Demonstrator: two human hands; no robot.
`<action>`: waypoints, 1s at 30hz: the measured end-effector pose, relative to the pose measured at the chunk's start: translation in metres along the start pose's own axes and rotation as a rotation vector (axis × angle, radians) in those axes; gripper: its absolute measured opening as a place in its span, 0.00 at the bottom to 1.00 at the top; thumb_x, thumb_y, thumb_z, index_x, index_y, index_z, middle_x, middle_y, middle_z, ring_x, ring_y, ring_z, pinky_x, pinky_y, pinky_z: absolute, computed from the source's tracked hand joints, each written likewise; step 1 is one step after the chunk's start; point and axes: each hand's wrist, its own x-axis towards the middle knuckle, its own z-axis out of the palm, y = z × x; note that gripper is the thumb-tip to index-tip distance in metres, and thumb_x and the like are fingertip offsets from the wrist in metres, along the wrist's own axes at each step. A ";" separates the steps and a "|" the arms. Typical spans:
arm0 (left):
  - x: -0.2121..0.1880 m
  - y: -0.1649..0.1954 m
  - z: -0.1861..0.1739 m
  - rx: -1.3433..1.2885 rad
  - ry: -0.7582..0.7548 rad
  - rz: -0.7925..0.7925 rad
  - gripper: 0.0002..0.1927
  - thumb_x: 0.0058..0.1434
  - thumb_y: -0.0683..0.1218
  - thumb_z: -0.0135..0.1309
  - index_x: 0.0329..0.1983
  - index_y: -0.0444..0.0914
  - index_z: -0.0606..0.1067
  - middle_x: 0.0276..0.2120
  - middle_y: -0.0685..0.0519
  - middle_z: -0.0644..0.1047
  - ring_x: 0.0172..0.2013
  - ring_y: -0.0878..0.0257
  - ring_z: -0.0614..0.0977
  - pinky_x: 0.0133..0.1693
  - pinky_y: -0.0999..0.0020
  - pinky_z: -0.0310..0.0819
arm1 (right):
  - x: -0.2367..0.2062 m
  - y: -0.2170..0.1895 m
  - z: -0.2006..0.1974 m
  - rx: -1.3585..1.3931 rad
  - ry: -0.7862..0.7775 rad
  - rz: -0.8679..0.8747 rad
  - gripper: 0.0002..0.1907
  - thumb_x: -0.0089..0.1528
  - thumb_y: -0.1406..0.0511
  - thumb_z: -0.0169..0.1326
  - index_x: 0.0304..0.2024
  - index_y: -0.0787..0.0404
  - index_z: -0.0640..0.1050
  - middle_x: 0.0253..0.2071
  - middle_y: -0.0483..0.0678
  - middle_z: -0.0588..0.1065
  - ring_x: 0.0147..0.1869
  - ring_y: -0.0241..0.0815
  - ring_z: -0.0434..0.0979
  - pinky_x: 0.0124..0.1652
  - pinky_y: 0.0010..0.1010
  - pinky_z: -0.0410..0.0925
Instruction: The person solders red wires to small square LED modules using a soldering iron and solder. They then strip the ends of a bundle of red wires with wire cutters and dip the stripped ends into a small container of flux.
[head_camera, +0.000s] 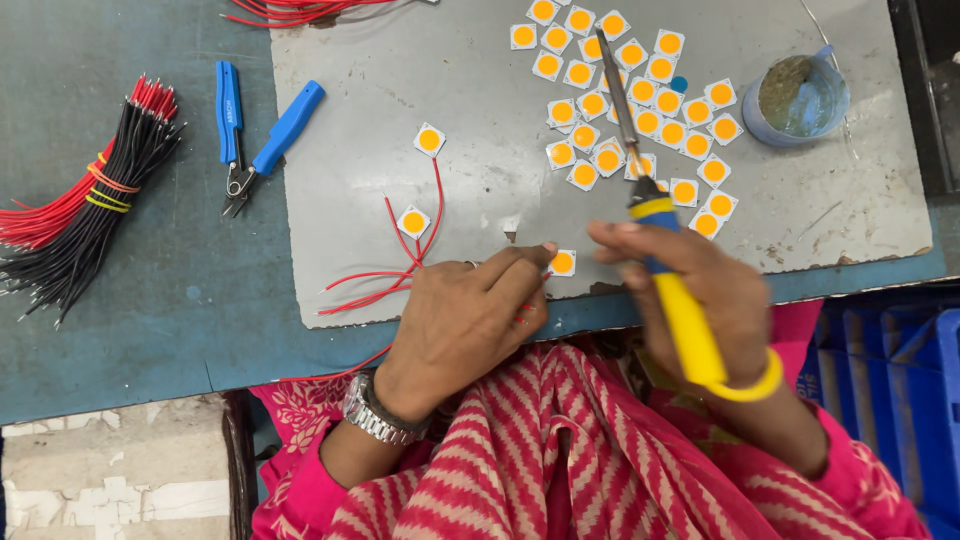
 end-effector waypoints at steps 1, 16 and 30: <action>0.000 0.000 0.000 0.006 0.006 0.003 0.10 0.60 0.42 0.59 0.44 0.36 0.76 0.41 0.54 0.81 0.23 0.56 0.79 0.25 0.61 0.70 | -0.005 0.000 -0.007 0.027 0.029 -0.005 0.13 0.70 0.78 0.52 0.56 0.66 0.72 0.57 0.53 0.78 0.52 0.48 0.86 0.49 0.32 0.79; 0.002 -0.002 0.001 -0.056 0.002 0.001 0.08 0.58 0.41 0.60 0.40 0.37 0.76 0.41 0.55 0.79 0.23 0.56 0.78 0.26 0.61 0.70 | -0.062 0.016 -0.062 0.501 0.386 0.175 0.13 0.65 0.69 0.59 0.44 0.73 0.72 0.33 0.55 0.73 0.28 0.36 0.67 0.32 0.20 0.65; 0.003 -0.003 0.001 -0.074 0.003 0.006 0.07 0.58 0.42 0.60 0.35 0.37 0.73 0.45 0.56 0.81 0.24 0.56 0.79 0.26 0.62 0.71 | -0.027 -0.016 -0.064 0.137 0.148 0.228 0.10 0.60 0.68 0.59 0.40 0.70 0.78 0.28 0.52 0.76 0.29 0.36 0.72 0.31 0.19 0.65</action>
